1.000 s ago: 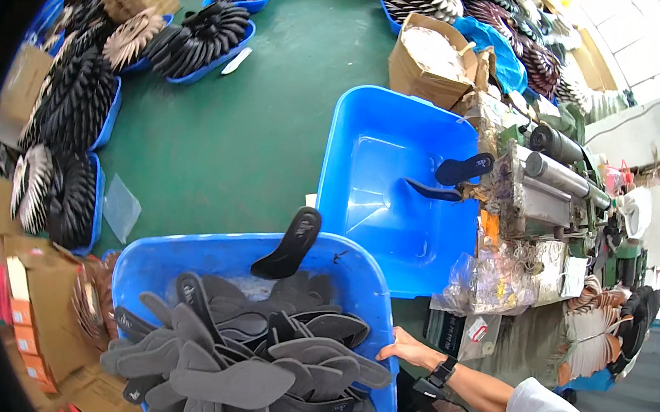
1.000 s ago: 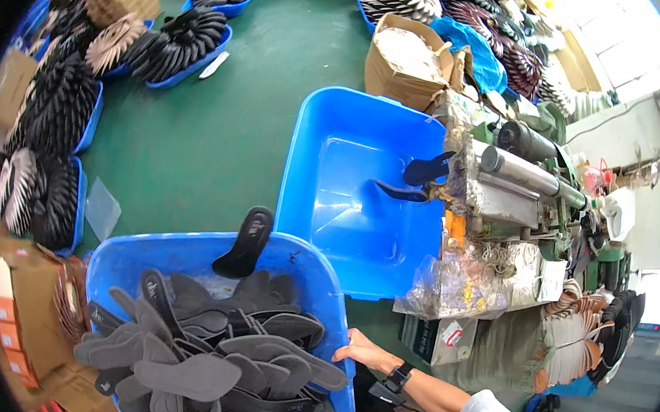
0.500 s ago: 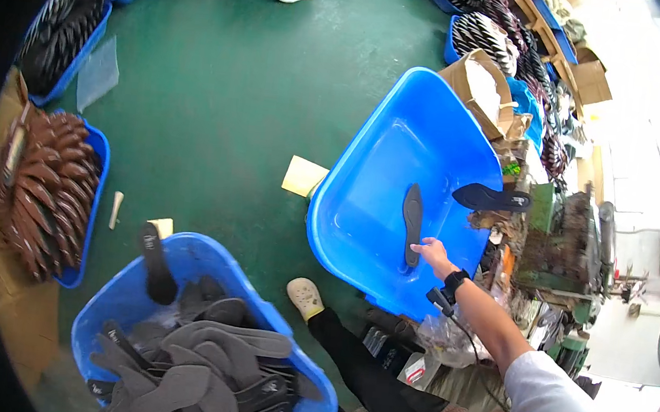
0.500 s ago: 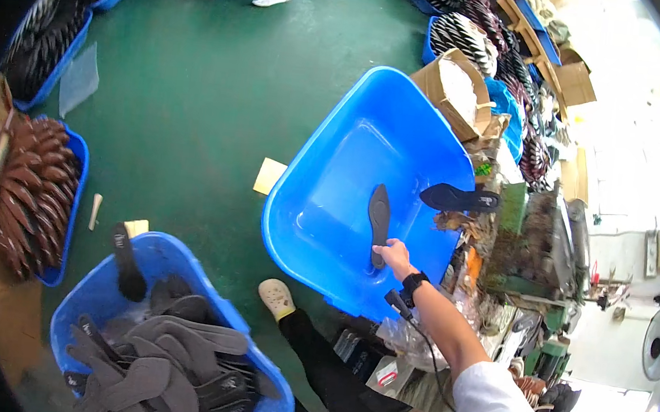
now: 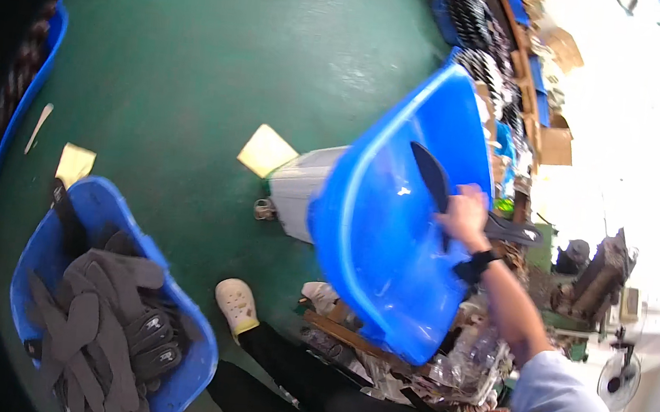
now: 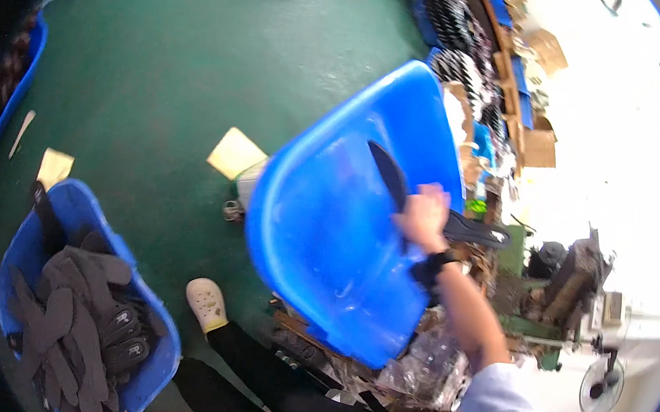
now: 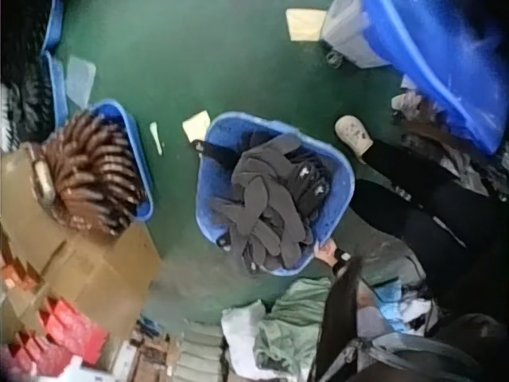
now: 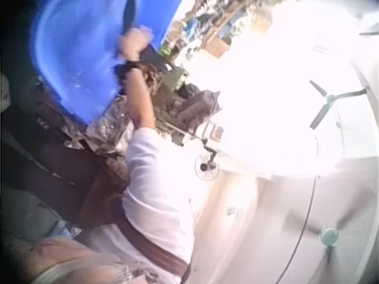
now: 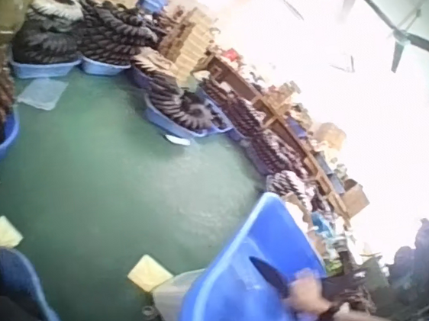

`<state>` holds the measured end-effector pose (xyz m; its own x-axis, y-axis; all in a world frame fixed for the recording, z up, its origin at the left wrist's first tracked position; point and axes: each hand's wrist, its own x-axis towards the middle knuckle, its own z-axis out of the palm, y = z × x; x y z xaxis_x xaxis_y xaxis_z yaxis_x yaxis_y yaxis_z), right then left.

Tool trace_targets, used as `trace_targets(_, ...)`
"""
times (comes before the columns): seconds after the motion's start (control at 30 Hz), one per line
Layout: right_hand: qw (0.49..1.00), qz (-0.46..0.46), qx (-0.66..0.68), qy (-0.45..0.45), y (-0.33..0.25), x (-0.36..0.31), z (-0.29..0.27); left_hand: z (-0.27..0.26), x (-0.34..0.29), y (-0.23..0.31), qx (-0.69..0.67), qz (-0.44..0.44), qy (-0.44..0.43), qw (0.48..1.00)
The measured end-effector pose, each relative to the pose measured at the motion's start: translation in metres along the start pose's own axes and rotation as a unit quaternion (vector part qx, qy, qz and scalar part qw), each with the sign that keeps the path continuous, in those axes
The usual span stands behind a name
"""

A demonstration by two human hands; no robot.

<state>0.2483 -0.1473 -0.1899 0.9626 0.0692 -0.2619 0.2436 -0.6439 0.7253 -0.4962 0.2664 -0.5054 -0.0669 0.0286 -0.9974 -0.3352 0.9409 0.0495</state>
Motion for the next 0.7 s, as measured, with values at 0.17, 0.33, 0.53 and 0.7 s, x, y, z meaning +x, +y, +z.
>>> trace_targets(0.17,0.976,0.047,0.009,-0.211,0.104,0.004,-0.005,0.034,-0.007,-0.007,0.120,0.164,-0.088,0.975)
trace_targets(0.33,0.971,0.061,0.181,-0.145,0.106,0.018,0.055,-0.017,-0.011,0.046,-0.001,0.186,0.048,0.981)
trace_targets(0.53,0.882,0.011,0.403,0.242,0.063,-0.027,-0.067,0.040,-0.104,0.035,0.119,0.218,0.025,0.968)
trace_targets(0.7,0.754,-0.162,0.633,0.071,-0.119,-0.141,-0.179,0.015,-0.180,0.000,0.319,0.136,0.034,0.937)
